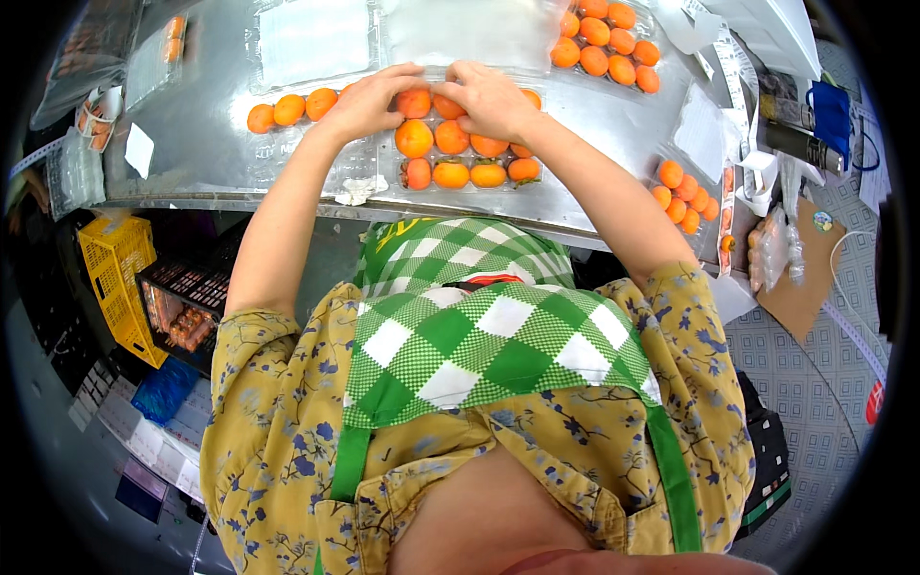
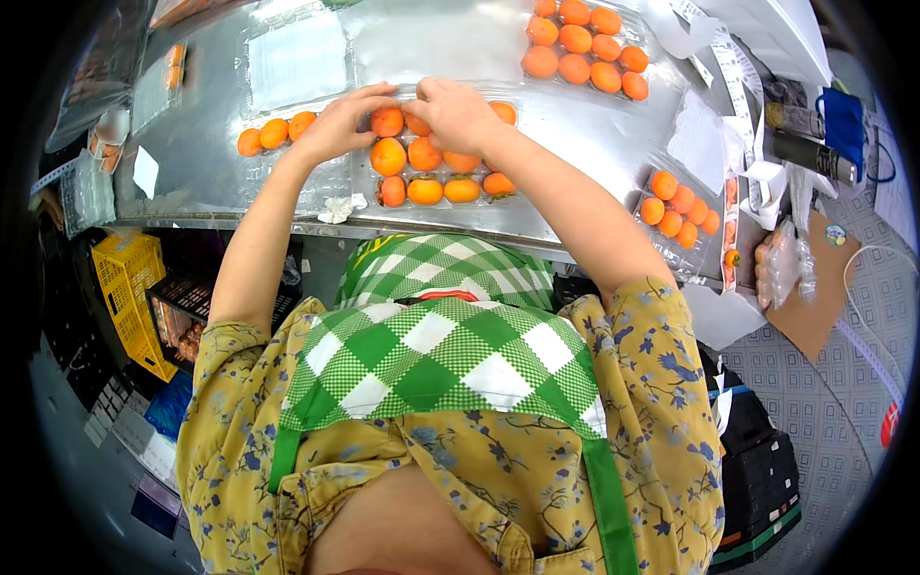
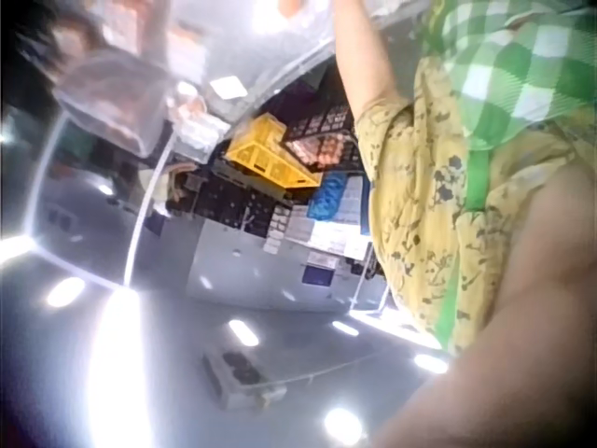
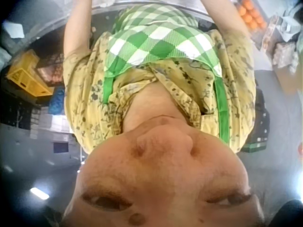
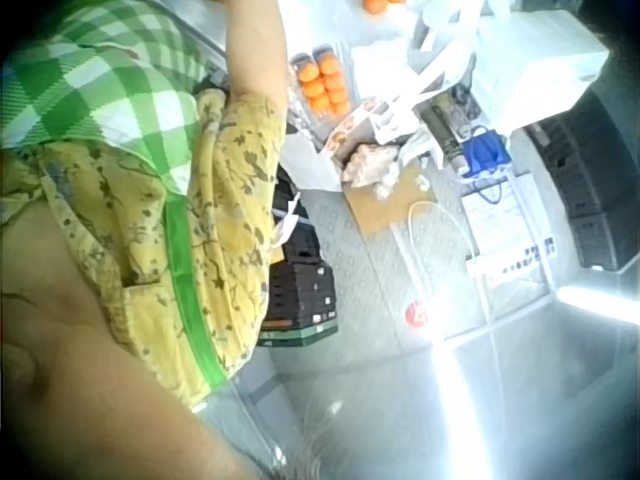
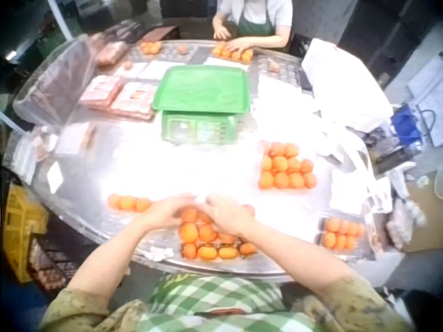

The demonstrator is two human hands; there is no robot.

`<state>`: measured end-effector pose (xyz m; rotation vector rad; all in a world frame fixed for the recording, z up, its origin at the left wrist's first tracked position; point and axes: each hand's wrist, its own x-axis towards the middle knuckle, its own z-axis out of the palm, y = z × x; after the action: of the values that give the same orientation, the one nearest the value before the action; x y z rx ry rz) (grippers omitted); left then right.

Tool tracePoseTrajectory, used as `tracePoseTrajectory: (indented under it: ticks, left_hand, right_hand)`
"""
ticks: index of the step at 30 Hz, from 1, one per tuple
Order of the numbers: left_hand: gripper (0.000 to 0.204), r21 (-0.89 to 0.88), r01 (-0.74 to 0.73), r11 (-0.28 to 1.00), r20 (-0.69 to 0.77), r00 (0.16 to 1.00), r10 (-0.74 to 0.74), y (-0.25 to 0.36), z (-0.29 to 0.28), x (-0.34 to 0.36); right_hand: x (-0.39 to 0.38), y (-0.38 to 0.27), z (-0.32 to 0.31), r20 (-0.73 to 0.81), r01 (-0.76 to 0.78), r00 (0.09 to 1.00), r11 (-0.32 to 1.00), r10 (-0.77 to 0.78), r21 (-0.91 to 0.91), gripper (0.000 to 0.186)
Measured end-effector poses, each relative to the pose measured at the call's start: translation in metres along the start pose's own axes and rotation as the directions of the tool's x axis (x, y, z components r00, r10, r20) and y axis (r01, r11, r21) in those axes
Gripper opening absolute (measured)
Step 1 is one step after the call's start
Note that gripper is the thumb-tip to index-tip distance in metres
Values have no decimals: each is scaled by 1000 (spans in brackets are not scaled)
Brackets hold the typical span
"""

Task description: The person arranges small orange fruits into clear plastic trays on a metal counter, then moves to a storage area to retrieve crates of pre-packaged fruit. They return to the counter and continue filling trays with individual fruits by hand.

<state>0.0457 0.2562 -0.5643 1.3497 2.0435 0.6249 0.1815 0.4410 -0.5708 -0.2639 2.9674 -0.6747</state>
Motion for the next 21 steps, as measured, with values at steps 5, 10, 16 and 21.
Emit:
tracePoseTrajectory:
  ticks: [5,10,16,21]
  left_hand:
    - [59,-3,34,999,67,997,-34,6,-5,-1]
    - [63,75,4,997,64,998,-9,-1,-1,1]
    - [56,100,-94,991,22,996,92,-9,2,2]
    - [54,117,-106,988,34,994,103,-9,2,3]
  right_hand:
    - [2,-4,2,-13,-27,1000,999,26,-21,47]
    - [5,-5,2,-10,-53,998,998,54,36,44]
    - [3,-3,-2,-4,-81,997,988,82,132,46]
    - [3,0,0,-10,-104,994,978,107,183,46]
